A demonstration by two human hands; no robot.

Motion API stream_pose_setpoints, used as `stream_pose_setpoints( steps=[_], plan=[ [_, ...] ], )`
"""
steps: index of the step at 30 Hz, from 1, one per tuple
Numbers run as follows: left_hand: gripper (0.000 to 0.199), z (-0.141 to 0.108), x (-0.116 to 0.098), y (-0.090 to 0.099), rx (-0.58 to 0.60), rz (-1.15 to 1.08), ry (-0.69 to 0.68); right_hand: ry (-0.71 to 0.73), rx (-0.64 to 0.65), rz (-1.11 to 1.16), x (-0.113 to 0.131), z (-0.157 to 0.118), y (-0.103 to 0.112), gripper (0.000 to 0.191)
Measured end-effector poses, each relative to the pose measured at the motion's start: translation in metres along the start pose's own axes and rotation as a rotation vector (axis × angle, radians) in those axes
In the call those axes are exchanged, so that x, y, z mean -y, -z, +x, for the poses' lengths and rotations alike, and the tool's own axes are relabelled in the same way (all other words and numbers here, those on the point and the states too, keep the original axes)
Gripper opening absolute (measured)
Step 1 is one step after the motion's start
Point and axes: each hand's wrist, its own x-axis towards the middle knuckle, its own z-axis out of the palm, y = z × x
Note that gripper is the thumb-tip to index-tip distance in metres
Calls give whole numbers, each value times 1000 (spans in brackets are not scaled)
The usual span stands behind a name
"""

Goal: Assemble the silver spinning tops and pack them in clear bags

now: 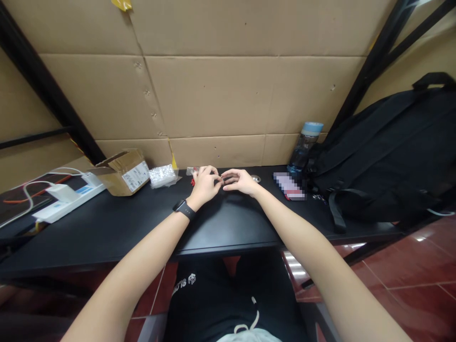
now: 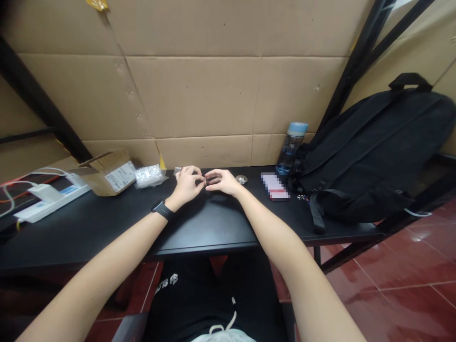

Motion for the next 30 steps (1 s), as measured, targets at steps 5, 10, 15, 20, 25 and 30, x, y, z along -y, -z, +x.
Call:
stream_pose_setpoints(
  steps=[5, 10, 15, 20, 25, 30],
  plan=[
    [8, 2, -5, 2, -65, -92, 83, 13, -87, 1, 0, 2, -3, 60],
    [9, 3, -2, 1, -58, -185, 148, 11, -140, 65, -2, 2, -10, 61],
    [7, 2, 2, -3, -33, -150, 154, -21, -112, 12, 0, 1, -11, 58],
    [8, 1, -1, -6, -26, -103, 103, -89, -87, -65, 4, -1, -2, 44],
    [11, -2, 0, -10, -23, -84, 66, -175, 6, -88, 4, -1, 7, 37],
    [10, -2, 3, -12, -16, -46, 54, -166, -7, -245, 2, 0, 9, 29]
  ],
)
